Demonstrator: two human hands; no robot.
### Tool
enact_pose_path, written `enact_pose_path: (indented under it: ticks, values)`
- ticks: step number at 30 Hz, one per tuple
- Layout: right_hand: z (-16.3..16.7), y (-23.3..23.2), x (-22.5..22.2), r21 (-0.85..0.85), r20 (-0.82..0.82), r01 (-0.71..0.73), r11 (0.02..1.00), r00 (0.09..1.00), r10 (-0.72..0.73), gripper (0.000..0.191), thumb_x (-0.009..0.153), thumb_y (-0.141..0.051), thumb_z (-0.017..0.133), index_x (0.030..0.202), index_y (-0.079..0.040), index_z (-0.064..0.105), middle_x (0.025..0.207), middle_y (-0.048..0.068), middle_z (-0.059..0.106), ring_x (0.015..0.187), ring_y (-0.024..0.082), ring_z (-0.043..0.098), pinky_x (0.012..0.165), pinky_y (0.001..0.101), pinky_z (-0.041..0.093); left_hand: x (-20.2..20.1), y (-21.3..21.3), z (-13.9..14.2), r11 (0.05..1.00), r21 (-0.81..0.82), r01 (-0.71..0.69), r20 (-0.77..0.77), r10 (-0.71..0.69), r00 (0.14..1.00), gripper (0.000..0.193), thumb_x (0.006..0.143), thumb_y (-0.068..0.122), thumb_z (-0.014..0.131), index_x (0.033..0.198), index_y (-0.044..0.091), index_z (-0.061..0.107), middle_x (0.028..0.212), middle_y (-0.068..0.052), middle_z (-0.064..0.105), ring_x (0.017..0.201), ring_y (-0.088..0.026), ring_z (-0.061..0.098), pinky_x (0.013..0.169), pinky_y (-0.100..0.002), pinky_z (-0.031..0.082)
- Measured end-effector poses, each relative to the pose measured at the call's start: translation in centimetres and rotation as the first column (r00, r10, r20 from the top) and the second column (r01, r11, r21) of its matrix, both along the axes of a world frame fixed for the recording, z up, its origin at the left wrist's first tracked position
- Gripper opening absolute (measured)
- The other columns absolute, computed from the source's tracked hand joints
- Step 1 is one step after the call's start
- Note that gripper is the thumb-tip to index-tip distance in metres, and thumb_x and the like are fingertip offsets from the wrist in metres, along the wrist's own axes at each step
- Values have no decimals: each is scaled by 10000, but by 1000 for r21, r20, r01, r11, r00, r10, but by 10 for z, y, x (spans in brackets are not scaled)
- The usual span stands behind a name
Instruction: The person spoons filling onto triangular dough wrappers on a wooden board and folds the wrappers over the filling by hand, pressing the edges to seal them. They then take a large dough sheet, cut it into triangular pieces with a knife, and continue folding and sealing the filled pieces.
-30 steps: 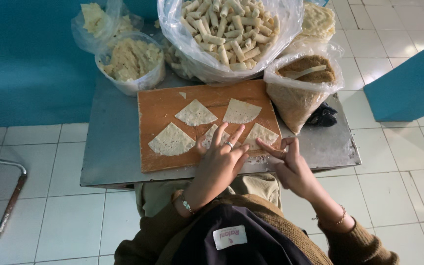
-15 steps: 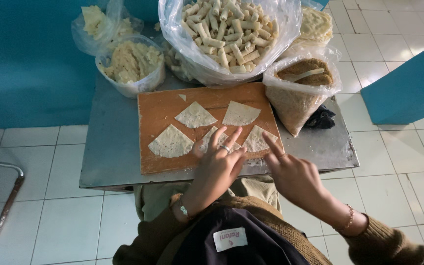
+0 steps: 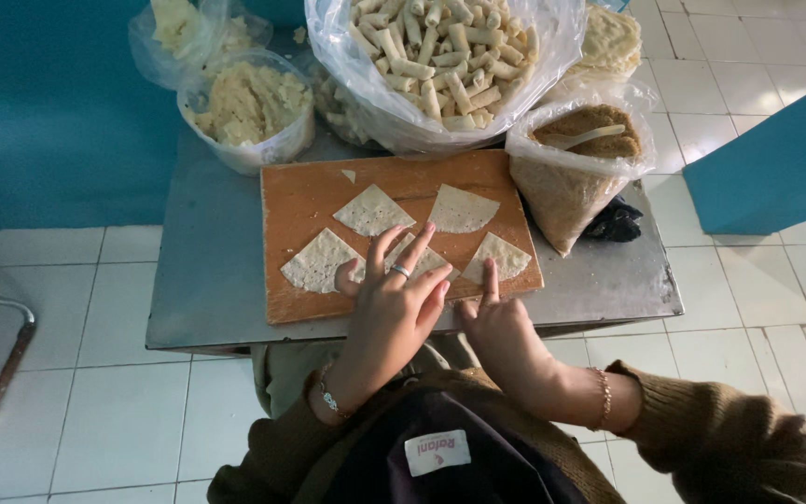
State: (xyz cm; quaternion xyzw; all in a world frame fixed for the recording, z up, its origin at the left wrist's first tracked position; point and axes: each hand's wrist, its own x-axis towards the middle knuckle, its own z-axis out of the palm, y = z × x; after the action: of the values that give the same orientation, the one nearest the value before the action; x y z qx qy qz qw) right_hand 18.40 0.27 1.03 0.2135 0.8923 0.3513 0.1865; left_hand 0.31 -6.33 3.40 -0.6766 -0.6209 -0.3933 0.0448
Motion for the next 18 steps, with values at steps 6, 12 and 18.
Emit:
enact_pose_path:
  ticks: [6,12,18]
  values:
    - [-17,1,-9,7,37,-19,1000,999,19,186,918,-218,519,1000,-70,596,1280,467,563,883,231,749,571,228,498,-3,1,-3,1000,-12,-4,-7,4,1000,193,930,259,705,1093,202,792,1533,-58,542,1420,-301,412,1073,-607,172]
    - [32,2,-4,-292,142,46,955,990,-5,155,1014,-129,541,1124,-52,617,1304,486,555,597,137,750,484,246,511,-6,0,-4,999,-43,-14,17,14,1000,218,937,257,689,1124,212,791,1533,-50,541,1419,-309,413,1073,-611,160]
    - [122,71,71,-89,-613,49,995,785,-94,115,963,-122,605,1012,-125,710,881,22,654,639,171,557,580,336,454,-11,-4,-1,999,4,-46,-17,46,999,210,924,240,713,1119,208,783,1525,-32,553,1403,-311,433,1056,-600,174]
